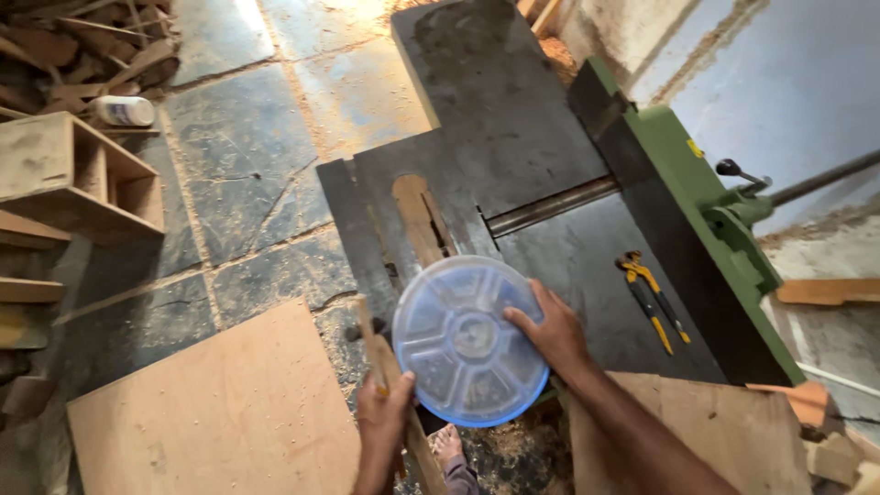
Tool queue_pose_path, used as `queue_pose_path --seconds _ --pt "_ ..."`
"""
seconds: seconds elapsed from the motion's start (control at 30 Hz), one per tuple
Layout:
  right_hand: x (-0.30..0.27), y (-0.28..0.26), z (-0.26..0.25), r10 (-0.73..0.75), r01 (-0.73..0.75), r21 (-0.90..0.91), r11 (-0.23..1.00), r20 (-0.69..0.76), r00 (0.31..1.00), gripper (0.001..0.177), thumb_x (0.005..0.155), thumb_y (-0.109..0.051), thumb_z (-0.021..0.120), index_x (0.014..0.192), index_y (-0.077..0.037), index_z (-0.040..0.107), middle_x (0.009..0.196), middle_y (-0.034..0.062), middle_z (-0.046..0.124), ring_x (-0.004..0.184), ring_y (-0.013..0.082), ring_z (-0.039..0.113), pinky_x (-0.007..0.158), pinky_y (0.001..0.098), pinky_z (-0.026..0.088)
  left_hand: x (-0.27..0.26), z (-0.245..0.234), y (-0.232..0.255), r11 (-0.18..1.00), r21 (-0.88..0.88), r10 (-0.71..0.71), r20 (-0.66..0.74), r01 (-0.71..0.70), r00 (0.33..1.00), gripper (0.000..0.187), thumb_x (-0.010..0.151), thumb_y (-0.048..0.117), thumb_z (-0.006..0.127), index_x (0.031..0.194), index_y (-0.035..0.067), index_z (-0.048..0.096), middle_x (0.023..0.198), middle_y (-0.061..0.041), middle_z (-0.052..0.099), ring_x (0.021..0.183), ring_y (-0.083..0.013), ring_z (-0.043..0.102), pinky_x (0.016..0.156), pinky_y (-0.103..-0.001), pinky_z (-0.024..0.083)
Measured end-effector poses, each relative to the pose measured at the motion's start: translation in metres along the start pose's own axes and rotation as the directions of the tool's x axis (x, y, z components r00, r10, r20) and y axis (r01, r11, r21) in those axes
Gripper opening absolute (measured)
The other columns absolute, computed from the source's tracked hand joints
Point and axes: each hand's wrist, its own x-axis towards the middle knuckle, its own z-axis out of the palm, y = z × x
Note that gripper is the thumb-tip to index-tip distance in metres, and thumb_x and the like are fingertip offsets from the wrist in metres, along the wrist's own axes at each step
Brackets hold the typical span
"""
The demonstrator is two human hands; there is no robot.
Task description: The person marks a wooden board with a pencil and taps it with a hammer while the board rests on a woodworking machine.
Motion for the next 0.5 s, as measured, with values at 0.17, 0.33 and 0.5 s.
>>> queue_pose_path --seconds 0.17,0.33,0.5 --pt "-0.012 0.014 0.011 -0.056 0.061 0.087 0.994 -0.068 0.996 0.078 0.087 -0.052 0.073 0.146 -0.008 0.049 0.133 0.0210 0.064 0.117 0.0379 0.066 0.095 0.0449 0.053 -0.017 0.004 0.000 0.999 0.038 -0.015 -0.067 0.018 0.998 0.029 0.083 0.024 0.073 0.099 0.000 0.068 0.075 -0.011 0.072 0.062 -0.0189 0.068 0.059 -0.037 0.056" --pt "0.006 0.012 0.005 -0.026 0.022 0.080 0.997 0.060 0.998 0.080 0.085 -0.054 0.068 0.149 -0.011 0.050 0.128 0.0193 0.065 0.117 0.0371 0.063 0.096 0.0458 0.050 -0.016 0.009 -0.003 0.994 -0.091 -0.065 -0.054 0.060 0.996 0.027 0.084 0.020 0.074 0.101 0.001 0.068 0.078 -0.010 0.073 0.061 -0.0175 0.068 0.059 -0.034 0.056" --pt "0.001 0.015 0.002 -0.008 0.004 0.139 0.990 0.028 1.000 0.070 0.089 -0.051 0.067 0.142 -0.008 0.056 0.127 0.0183 0.067 0.115 0.0333 0.067 0.095 0.0431 0.053 -0.017 0.003 0.000 0.964 -0.237 -0.117 0.041 0.124 0.992 0.025 0.082 0.018 0.076 0.101 0.004 0.070 0.075 -0.009 0.071 0.059 -0.0158 0.064 0.056 -0.032 0.054"
